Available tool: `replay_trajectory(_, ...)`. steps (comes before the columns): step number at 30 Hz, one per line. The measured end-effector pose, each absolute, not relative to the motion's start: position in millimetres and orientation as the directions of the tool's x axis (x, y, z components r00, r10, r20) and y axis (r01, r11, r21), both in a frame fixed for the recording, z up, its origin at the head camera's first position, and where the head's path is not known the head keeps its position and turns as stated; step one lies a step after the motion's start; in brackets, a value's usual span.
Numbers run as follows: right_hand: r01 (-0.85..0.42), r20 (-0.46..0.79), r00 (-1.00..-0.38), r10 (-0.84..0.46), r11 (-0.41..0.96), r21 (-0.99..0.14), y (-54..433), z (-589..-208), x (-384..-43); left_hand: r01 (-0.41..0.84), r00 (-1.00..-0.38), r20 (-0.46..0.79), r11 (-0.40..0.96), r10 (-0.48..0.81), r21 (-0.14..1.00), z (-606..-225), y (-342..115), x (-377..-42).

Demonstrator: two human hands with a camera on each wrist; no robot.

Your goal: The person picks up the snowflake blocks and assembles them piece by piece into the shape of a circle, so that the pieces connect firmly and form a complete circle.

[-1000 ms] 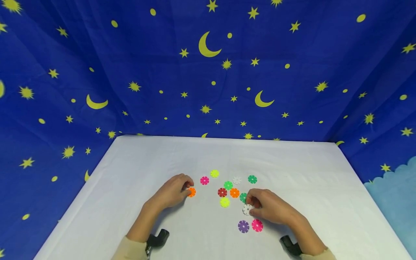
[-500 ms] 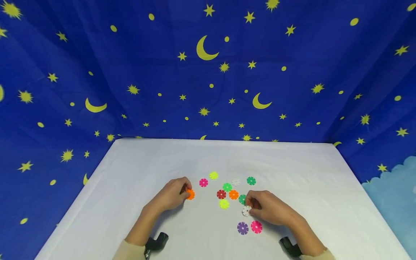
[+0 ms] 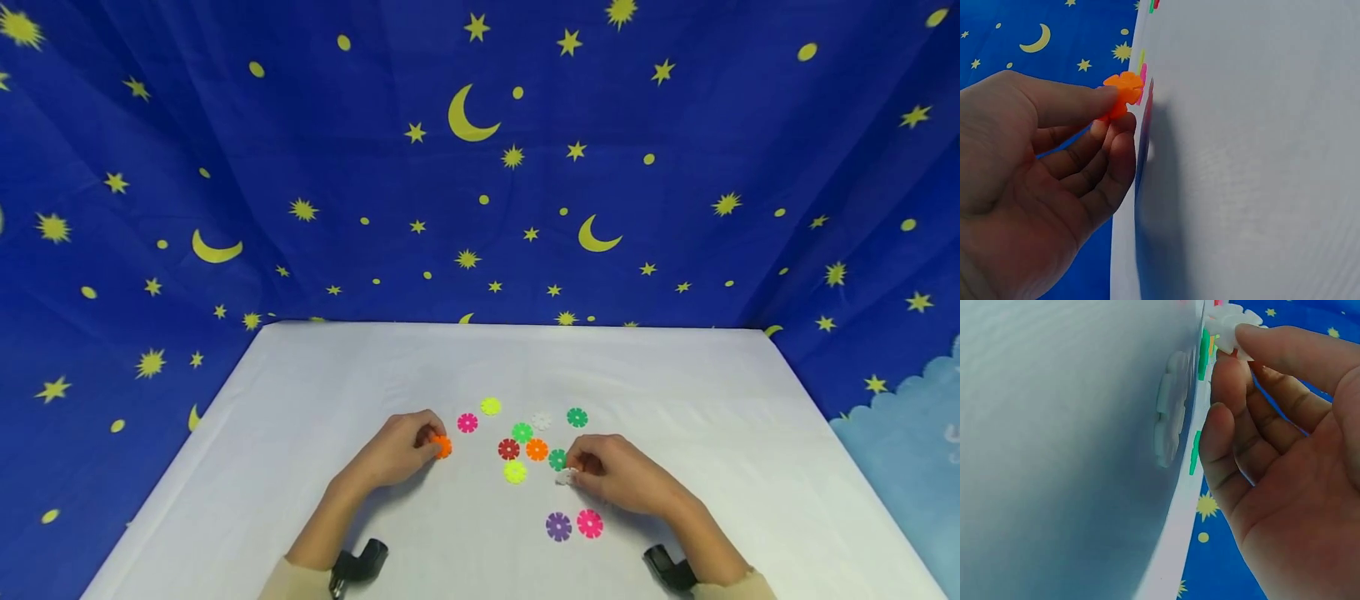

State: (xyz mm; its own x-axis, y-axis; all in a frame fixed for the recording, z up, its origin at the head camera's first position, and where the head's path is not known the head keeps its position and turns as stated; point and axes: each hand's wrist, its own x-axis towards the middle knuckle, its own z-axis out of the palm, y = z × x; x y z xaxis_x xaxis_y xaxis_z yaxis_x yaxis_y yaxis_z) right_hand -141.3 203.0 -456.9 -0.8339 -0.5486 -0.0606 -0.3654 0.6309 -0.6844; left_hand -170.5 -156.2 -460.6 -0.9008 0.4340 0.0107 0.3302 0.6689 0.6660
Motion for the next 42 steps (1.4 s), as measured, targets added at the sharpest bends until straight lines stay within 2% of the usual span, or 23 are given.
replay_trajectory(14, -0.367, 0.014, -0.877, -0.48, 0.651, -0.665, 199, -455, -141, 0.355, -0.887, 0.046, 0.615, 0.46, 0.704, -459, -141, -165)
replay_trajectory(24, -0.376, 0.039, -0.883, -0.467, 0.656, -0.655, 198, -454, -141, 0.364, -0.883, 0.052, 0.611, 0.466, 0.703, -459, -142, -165)
replay_trajectory(33, -0.373, 0.053, -0.888, -0.457, 0.65, -0.662, 194, -452, -140, 0.317, -0.884, 0.041, 0.533, 0.465, 0.784, -456, -138, -160)
replay_trajectory(42, -0.424, 0.105, -0.874, -0.475, 0.638, -0.643, 185, -450, -135, 0.325, -0.856, 0.049, 0.461, 0.515, 0.826, -452, -128, -155)
